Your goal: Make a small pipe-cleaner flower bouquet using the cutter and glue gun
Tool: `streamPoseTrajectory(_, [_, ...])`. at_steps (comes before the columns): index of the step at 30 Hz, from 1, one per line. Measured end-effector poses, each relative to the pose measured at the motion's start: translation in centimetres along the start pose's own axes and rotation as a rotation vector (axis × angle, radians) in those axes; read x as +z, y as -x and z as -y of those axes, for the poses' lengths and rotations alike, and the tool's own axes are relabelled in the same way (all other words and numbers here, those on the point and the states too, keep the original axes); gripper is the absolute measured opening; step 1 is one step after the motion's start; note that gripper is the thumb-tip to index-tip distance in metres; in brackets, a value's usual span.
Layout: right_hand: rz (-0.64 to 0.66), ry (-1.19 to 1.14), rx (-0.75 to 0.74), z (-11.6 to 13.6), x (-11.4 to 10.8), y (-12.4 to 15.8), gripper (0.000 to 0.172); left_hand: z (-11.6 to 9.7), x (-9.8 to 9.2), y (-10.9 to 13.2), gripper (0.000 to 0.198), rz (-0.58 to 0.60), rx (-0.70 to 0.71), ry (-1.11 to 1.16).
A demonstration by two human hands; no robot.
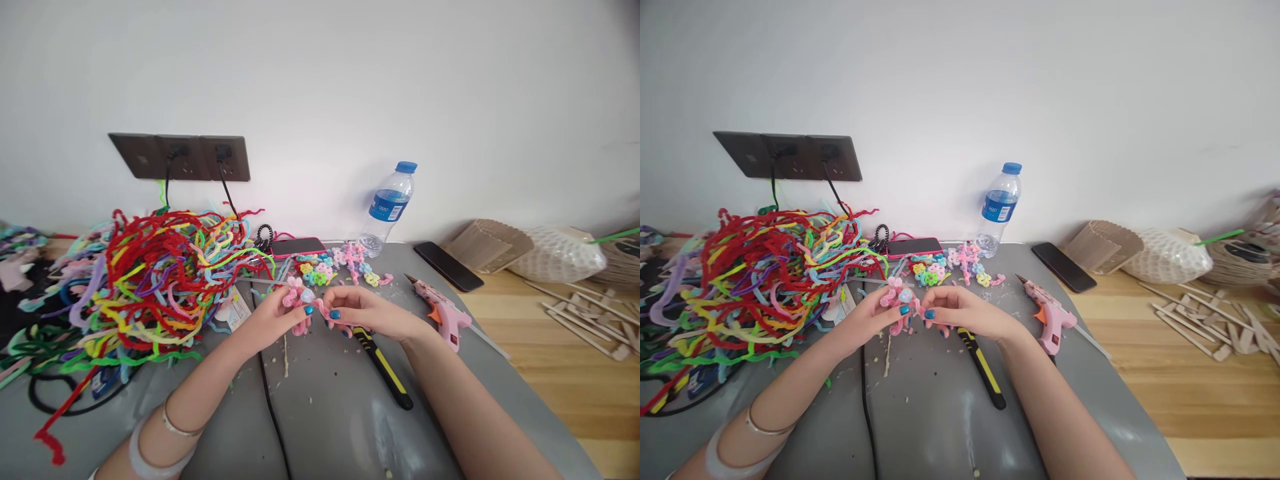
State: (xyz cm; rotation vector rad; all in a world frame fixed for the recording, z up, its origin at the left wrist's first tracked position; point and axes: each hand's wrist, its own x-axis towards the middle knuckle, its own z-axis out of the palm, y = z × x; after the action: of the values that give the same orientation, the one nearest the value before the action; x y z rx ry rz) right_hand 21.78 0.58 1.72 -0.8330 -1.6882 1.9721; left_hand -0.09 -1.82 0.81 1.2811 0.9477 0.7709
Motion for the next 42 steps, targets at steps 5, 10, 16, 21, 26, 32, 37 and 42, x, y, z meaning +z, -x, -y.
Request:
streamPoseTrajectory(5, [-0.005, -0.037, -0.005, -0.5, -0.1, -0.1, 0.027, -0.4, -0.2, -0.2, 0.021, -0.056, 0.077, 0.032])
streamPoseTrajectory(10, [-0.023, 0.009, 0.057, -1.0, -0.2, -0.2, 0.026, -0.1, -0.2, -0.4, 0.023, -0.067, 0.089, 0.014])
streamPoseTrajectory(16, [-0.017, 0.078, -0.046, -1.3, 0.2, -0.6, 0.017, 0.5, -0.2, -0.5, 0.022, -0.027, 0.125, 0.022])
streamPoseTrajectory(21, [-0.021, 0.149, -0.081, -1.3, 0.6, -0.6, 0.015, 0.6, -0.1, -0.4, 0.023, -0.023, 0.153, 0.057])
streamPoseTrajectory(26, [-0.065, 0.096, -0.113, -1.0, 0.6, -0.7, 0.018, 0.6, -0.1, -0.4, 0.026, -0.019, 0.156, 0.078])
streamPoseTrajectory(32, [-0.050, 0.085, -0.143, -1.3, 0.8, -0.8, 0.019, 0.5, -0.1, -0.4, 0.027, -0.076, 0.153, 0.062])
streamPoseTrajectory(37, [-0.156, 0.100, -0.164, -0.8, 1.0, -0.6, 0.021, 0.6, -0.2, -0.5, 0.028, -0.169, 0.153, -0.004])
streamPoseTrajectory(42, [-0.257, 0.144, -0.138, -0.9, 1.6, -1.1, 0.036, 0.9, -0.3, -0.6, 0.023, -0.200, 0.166, -0.120])
